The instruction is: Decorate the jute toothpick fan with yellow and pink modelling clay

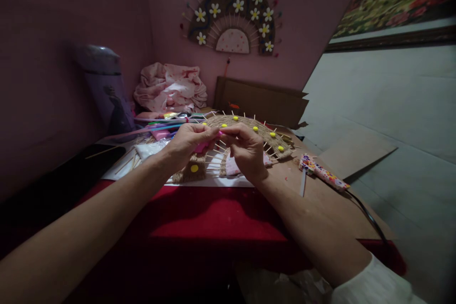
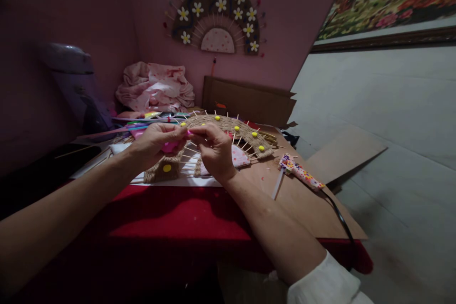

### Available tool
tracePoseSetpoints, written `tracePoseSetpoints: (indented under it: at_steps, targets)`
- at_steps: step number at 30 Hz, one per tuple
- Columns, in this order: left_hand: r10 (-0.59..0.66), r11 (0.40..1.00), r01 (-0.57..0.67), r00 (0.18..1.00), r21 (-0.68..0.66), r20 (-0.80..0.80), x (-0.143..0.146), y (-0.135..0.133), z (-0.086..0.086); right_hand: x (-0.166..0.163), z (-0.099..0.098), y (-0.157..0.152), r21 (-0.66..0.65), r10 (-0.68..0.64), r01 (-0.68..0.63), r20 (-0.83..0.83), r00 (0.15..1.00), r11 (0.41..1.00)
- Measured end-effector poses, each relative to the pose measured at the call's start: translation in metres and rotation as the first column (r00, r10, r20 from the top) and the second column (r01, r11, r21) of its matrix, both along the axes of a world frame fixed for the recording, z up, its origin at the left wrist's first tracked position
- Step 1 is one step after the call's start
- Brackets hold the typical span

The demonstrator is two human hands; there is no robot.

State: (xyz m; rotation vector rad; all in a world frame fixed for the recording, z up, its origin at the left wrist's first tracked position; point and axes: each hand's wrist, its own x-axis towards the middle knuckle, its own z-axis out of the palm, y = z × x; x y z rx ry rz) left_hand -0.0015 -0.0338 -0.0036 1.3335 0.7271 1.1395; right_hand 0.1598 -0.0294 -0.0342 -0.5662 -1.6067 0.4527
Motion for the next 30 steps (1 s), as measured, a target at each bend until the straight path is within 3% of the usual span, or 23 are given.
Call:
tracePoseSetpoints:
  at_steps: [8,24,30]
  targets:
    - [0.039,0.999,-0.039,0.999,0.015,0.001,0.0012,-0.0018,0.0018,-0.0012,0.0016,-0.0023,-0.107,0.069,-0.074,-0.057,0.996,0.991]
    - [-0.003,1.000,0.003,1.000,-0.024,-0.022,-0.0005,0.0009,-0.0015,-0.0011,-0.0005,-0.0001,-0.056,0.032,-0.032,-0.014,0.999,0.998]
    - [0.004,0.999,-0.004,1.000,0.033,-0.007,0.0004,-0.0006,0.0003,-0.0009,-0.0007,-0.0007,-0.048,0.033,-0.032,0.017,0.999,0.998]
